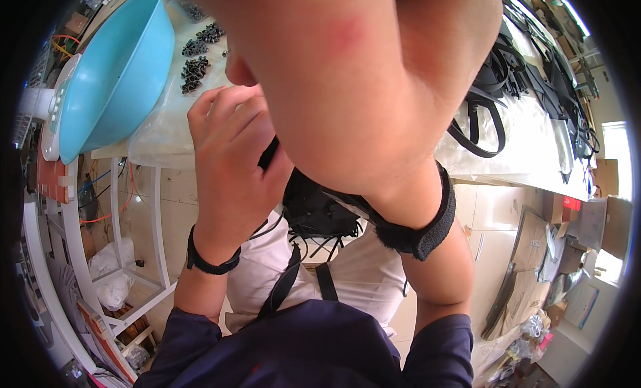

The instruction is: The user is using a power screwdriver to assemble plastic strap components.

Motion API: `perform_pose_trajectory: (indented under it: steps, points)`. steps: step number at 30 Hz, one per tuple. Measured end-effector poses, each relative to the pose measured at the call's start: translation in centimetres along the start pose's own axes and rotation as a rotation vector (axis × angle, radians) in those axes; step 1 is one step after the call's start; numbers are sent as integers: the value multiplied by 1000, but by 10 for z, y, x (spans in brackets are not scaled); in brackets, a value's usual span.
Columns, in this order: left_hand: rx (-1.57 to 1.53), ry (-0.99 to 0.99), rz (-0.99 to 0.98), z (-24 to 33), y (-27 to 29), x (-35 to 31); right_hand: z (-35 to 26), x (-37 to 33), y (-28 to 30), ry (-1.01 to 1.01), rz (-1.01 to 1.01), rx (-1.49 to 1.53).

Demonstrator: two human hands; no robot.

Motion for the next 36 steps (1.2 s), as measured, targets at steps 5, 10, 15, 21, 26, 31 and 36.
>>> perform_pose_trajectory:
  steps: [5,10,15,21,26,31,36]
  points:
    - [-5,0,-8,0,1,0,0,1,0,-4,-4,1]
    - [-4,7,-27,-1,0,0,1,2,1,-13,-5,3]
    - [-13,2,-1,0,-1,1,1,3,0,-24,-9,1]
    - [5,4,-11,0,1,0,6,1,-4,-80,-22,-5]
    - [8,10,-7,0,2,0,11,-2,-8,-188,-42,-35]
    - [14,10,-15,2,3,1,14,-3,-10,-259,-58,-49]
    - [10,30,2,-1,6,-1,19,-6,-12,-286,-65,-33]
Point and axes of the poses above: each hand's wrist, its own x-axis towards the middle knuckle, its own y-axis out of the back of the hand, z = x × y, the point moved 10 cm from there along x, towards the middle knuckle, and after that the axes turned 10 degrees about x, right-handed, at the moved point
